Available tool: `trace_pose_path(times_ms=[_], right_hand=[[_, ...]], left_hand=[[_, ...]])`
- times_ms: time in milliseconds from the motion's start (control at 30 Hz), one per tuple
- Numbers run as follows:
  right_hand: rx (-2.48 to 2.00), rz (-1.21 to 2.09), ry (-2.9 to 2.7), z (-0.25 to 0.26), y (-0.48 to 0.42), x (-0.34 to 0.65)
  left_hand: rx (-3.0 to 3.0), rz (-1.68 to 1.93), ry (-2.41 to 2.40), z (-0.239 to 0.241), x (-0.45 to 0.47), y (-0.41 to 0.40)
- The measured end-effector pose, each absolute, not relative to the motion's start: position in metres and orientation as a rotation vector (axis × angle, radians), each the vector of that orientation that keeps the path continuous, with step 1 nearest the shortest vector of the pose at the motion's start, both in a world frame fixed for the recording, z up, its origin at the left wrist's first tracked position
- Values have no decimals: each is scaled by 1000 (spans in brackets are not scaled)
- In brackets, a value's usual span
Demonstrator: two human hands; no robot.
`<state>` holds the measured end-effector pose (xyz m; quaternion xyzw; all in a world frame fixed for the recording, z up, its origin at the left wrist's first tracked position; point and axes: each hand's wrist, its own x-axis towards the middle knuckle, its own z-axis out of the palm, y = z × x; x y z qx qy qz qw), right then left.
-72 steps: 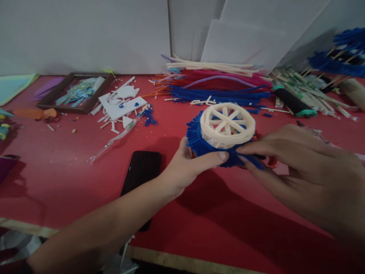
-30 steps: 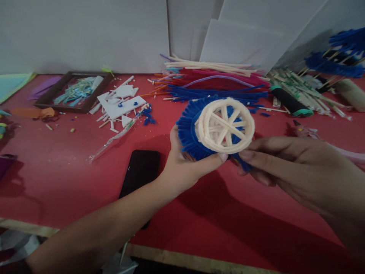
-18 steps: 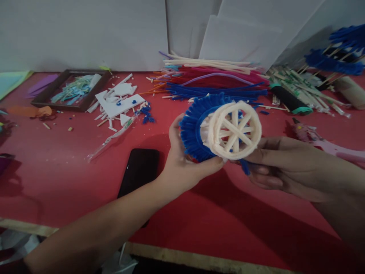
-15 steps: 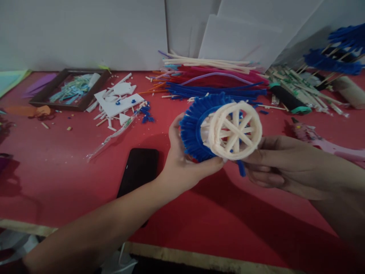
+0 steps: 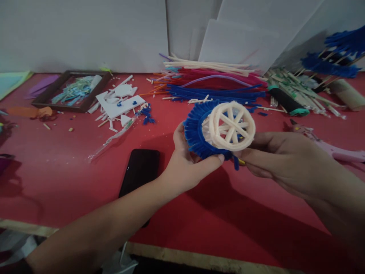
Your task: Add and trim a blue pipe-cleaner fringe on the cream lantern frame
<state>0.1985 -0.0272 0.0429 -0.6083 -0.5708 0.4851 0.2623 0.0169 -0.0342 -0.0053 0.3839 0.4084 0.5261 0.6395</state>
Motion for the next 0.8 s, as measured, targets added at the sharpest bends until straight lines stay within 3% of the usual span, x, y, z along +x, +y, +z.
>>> trace_pose_path(times_ms=[200,667,800], right_hand=[[-1510,696,-1793,40,-36,188],[-1234,328,-2095,35,-39,201],[-1114,251,-2161,33,-43,207]], left_hand=[[792,1177,988,-3,17,-33],[839,1109,925,-1,14,-31],[1127,1075,975,-1,8,-27]])
